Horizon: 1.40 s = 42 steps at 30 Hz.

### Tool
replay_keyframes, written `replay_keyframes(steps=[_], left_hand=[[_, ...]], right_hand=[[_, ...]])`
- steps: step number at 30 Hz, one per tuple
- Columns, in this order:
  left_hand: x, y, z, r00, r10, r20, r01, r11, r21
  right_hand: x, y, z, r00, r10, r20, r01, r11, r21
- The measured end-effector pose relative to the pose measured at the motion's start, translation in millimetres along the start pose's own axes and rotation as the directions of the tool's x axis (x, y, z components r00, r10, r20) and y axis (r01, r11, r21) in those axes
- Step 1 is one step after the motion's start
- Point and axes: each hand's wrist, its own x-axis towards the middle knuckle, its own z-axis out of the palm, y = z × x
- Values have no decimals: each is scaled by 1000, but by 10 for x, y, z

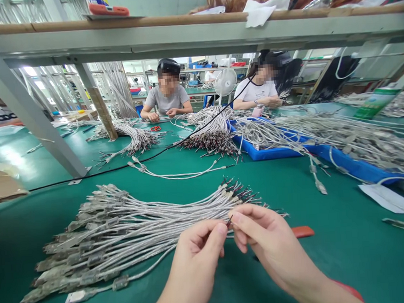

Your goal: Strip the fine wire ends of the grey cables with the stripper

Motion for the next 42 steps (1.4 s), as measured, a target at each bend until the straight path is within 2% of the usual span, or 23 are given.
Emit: replay_keyframes(steps=[4, 8, 13, 17, 19, 23, 27, 32, 37, 42], left_hand=[[-11, 32, 23, 998, -57, 28, 60, 992, -113], [-26, 42, 36, 997, -73, 23, 75, 989, -129], [-27, 40, 34, 1000, -7, -28, 6, 999, -38], [-32, 68, 45, 998, 67, -15, -66, 997, 25], [-34, 78, 44, 997, 68, -28, -67, 998, 15], [-31, 88, 17, 991, 44, -130, -54, 996, -73], [-23, 76, -2, 980, 105, -171, -131, 980, -148], [-21, 49, 16, 992, -20, -127, -13, 967, -254], [-6, 93, -28, 973, 28, -231, -86, 965, -246], [-4, 112, -66, 975, 30, -219, -87, 963, -256]], right_hand=[[-5, -3, -10, 999, 9, 51, -9, 1000, -4], [0, -4, -15, 999, 21, 48, -20, 1000, -10], [-12, -8, 7, 1000, 14, 26, -13, 999, -38], [-37, 15, 15, 999, -30, 27, 32, 998, -60], [-42, 32, 8, 999, -27, 41, 30, 998, -61], [-47, 68, 1, 998, -2, 67, 3, 1000, -13], [-71, 113, 59, 981, 90, 169, -87, 996, -24], [-97, 152, 159, 938, 169, 304, -139, 983, -116], [-101, 138, 130, 923, 179, 340, -130, 978, -161], [-98, 118, 106, 910, 186, 370, -137, 978, -155]])
